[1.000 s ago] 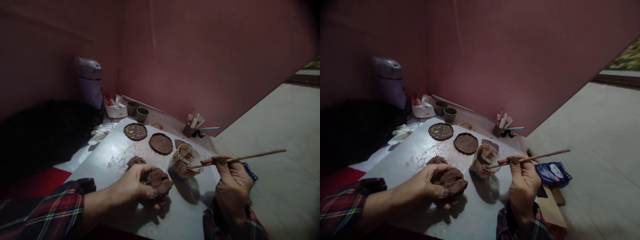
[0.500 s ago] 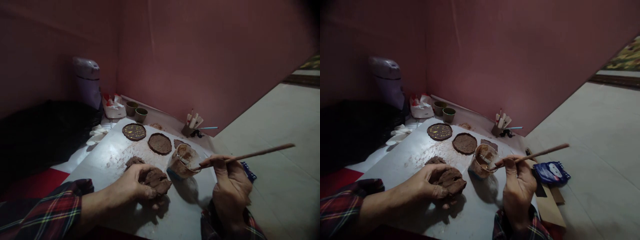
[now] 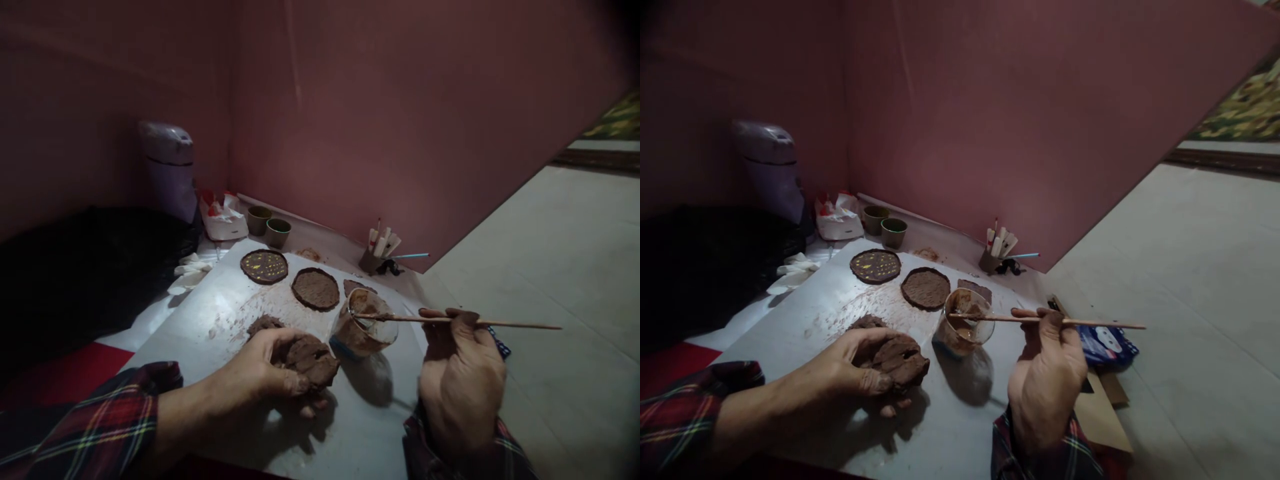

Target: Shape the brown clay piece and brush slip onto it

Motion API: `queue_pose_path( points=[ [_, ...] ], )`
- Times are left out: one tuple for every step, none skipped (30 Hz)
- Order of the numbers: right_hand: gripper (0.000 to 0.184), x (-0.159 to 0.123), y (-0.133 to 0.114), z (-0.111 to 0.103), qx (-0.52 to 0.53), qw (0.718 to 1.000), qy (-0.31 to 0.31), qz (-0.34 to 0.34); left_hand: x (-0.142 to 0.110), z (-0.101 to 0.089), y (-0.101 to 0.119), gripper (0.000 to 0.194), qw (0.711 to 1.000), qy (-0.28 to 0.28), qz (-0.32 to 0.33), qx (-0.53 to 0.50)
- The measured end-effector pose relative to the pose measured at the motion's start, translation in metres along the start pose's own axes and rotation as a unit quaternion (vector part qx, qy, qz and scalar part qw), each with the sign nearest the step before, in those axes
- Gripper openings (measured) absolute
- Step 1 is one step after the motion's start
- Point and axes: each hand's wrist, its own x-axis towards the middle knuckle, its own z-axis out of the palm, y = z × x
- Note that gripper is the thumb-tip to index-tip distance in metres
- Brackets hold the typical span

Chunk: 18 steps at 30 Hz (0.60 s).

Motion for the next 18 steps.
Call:
queue_pose_path(
  points=[
    [0.019,-0.002,-0.005,0.0,0.009,1.0,0.004,-0.002,0.0,0.0,0.0,0.027,1.0,-0.001,0.0,-0.001],
    [0.018,-0.005,-0.01,0.001,0.017,1.0,0.007,-0.004,0.0,0.0,0.0,0.027,1.0,-0.002,0.002,-0.001],
    [0.016,-0.008,-0.014,0.002,0.022,1.0,0.007,-0.008,0.0,0.0,0.0,0.028,1.0,-0.003,0.003,-0.001],
    [0.013,-0.013,-0.018,0.003,0.028,0.999,0.003,-0.015,0.0,-0.001,-0.001,0.028,1.0,-0.005,0.004,0.001],
    [0.01,-0.018,-0.02,0.005,0.028,0.999,-0.008,-0.022,0.0,-0.001,-0.001,0.029,1.0,-0.007,0.005,0.004],
    [0.01,-0.024,-0.023,0.006,0.02,0.999,-0.027,-0.034,0.0,-0.002,-0.002,0.03,1.0,-0.01,0.005,0.007],
    [0.008,-0.03,-0.024,0.008,0.008,0.998,-0.049,-0.046,0.0,-0.002,-0.002,0.031,1.0,-0.012,0.006,0.011],
    [0.007,-0.035,-0.025,0.009,-0.008,0.996,-0.069,-0.061,0.0,-0.002,-0.003,0.031,1.0,-0.013,0.008,0.013],
    [0.007,-0.04,-0.025,0.01,-0.028,0.993,-0.086,-0.079,0.0,-0.002,-0.003,0.033,1.0,-0.014,0.008,0.015],
    [0.007,-0.045,-0.025,0.011,-0.045,0.989,-0.101,-0.095,0.0,-0.002,-0.003,0.033,1.0,-0.014,0.009,0.014],
    [0.008,-0.049,-0.024,0.011,-0.061,0.986,-0.115,-0.107,0.0,-0.002,-0.003,0.033,1.0,-0.014,0.009,0.014],
    [0.009,-0.052,-0.024,0.011,-0.075,0.982,-0.131,-0.115,0.0,-0.001,-0.003,0.032,1.0,-0.014,0.008,0.014],
    [0.009,-0.054,-0.023,0.01,-0.086,0.978,-0.148,-0.118,0.0,0.0,-0.003,0.031,1.0,-0.013,0.006,0.014],
    [0.01,-0.056,-0.023,0.01,-0.093,0.974,-0.165,-0.121,0.0,0.0,-0.002,0.03,1.0,-0.012,0.005,0.014],
    [0.01,-0.057,-0.023,0.009,-0.101,0.97,-0.179,-0.126,0.0,0.001,-0.002,0.03,1.0,-0.009,0.005,0.016],
    [0.011,-0.058,-0.022,0.008,-0.111,0.965,-0.194,-0.135,0.0,0.001,-0.002,0.031,1.0,-0.005,0.004,0.018],
    [0.013,-0.058,-0.022,0.007,-0.12,0.96,-0.208,-0.145,0.0,0.001,-0.001,0.033,1.0,-0.001,0.003,0.02],
    [0.014,-0.058,-0.022,0.006,-0.128,0.954,-0.221,-0.155,0.0,0.001,-0.001,0.034,1.0,0.006,0.002,0.022]
  ],
)
